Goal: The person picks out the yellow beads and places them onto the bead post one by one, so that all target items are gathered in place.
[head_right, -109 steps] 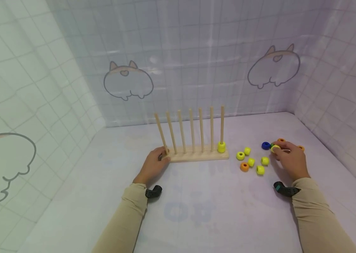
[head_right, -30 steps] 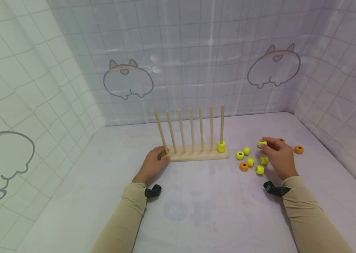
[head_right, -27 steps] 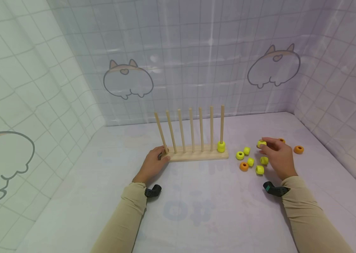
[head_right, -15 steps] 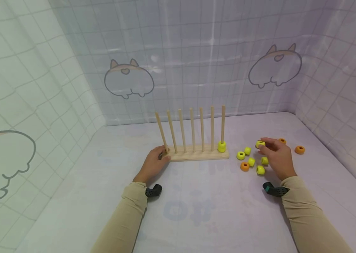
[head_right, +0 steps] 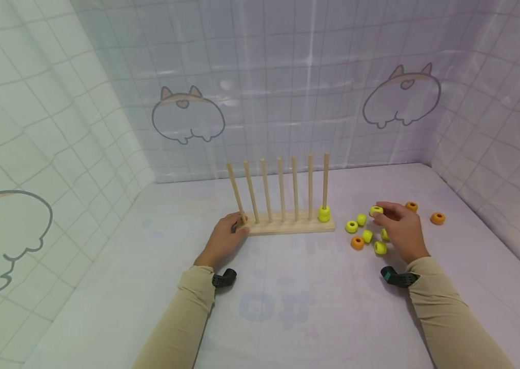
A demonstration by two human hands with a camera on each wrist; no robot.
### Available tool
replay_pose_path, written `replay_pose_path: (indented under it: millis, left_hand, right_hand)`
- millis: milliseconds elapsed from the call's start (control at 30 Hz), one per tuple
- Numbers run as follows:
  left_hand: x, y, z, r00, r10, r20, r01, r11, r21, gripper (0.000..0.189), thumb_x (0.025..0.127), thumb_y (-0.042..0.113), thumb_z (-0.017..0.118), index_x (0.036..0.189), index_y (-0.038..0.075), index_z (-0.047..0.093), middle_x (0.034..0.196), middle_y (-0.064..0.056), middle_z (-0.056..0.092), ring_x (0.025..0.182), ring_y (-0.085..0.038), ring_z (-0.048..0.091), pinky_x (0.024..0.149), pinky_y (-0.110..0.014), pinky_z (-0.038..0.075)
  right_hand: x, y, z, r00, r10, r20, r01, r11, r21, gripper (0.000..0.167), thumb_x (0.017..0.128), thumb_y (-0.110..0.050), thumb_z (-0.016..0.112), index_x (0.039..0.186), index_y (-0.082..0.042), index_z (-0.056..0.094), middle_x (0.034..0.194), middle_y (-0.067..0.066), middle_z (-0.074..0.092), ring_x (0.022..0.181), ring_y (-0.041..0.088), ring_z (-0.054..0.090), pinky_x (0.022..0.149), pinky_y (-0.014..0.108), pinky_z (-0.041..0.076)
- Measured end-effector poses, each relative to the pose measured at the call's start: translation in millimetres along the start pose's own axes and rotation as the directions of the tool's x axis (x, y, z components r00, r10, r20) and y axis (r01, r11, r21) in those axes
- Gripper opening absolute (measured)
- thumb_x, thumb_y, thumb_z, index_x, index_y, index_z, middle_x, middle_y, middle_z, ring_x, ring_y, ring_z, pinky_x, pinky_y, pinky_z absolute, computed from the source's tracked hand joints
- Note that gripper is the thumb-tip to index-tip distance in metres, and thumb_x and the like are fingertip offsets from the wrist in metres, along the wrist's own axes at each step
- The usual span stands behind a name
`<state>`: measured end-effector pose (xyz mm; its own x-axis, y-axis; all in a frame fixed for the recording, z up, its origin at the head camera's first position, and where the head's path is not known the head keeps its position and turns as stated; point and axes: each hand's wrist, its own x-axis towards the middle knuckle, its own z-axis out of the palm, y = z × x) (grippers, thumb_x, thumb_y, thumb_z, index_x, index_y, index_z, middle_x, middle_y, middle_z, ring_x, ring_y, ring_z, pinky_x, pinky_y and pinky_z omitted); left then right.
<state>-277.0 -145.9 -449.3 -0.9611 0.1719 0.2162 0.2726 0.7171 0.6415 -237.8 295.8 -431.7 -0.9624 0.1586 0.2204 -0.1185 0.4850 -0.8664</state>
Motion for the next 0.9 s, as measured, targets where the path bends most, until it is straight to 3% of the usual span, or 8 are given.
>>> replay_pose_path:
  millis: [367,633,900]
  left_hand:
    - [-2.5,4.3,-3.7,1.000,0.010,-0.002,-0.010,1.000,-0.019,0.049,0.097,0.024,0.063,0.140,0.002,0.057,0.148,-0.012,0.051,0.137,-0.034,0.043,0.113,-0.048,0.035]
    - [-0.2,2.2,-1.2,1.000,0.005,-0.011,-0.005,1.000,-0.017,0.048,0.096,0.023,0.065,0.139,0.002,0.059,0.147,-0.011,0.051,0.137,-0.033,0.043,0.113,-0.046,0.035]
    - [-0.6,1.8,-1.1,1.000,0.009,-0.013,-0.009,1.000,-0.027,0.050,0.096,0.023,0.065,0.140,0.001,0.057,0.147,-0.013,0.051,0.136,-0.034,0.044,0.112,-0.048,0.035]
  right_hand:
    - [5.2,-8.5,-5.0,1.000,-0.021,-0.012,0.021,1.000,0.001,0.052,0.101,-0.038,0.058,0.139,-0.002,0.056,0.122,0.009,0.062,0.087,-0.002,0.066,0.081,0.010,0.050]
    - [11.9,-15.8,-1.7,0.997,-0.052,0.065,0.039,0.983,0.181,0.049,0.101,-0.031,0.063,0.136,0.002,0.055,0.113,-0.005,0.066,0.093,0.005,0.069,0.086,0.023,0.055]
    - [21.4,-21.5,7.4,0.994,-0.039,0.103,0.019,0.982,0.190,0.054,0.101,-0.032,0.062,0.139,0.003,0.052,0.114,-0.005,0.065,0.095,0.005,0.069,0.086,0.023,0.055]
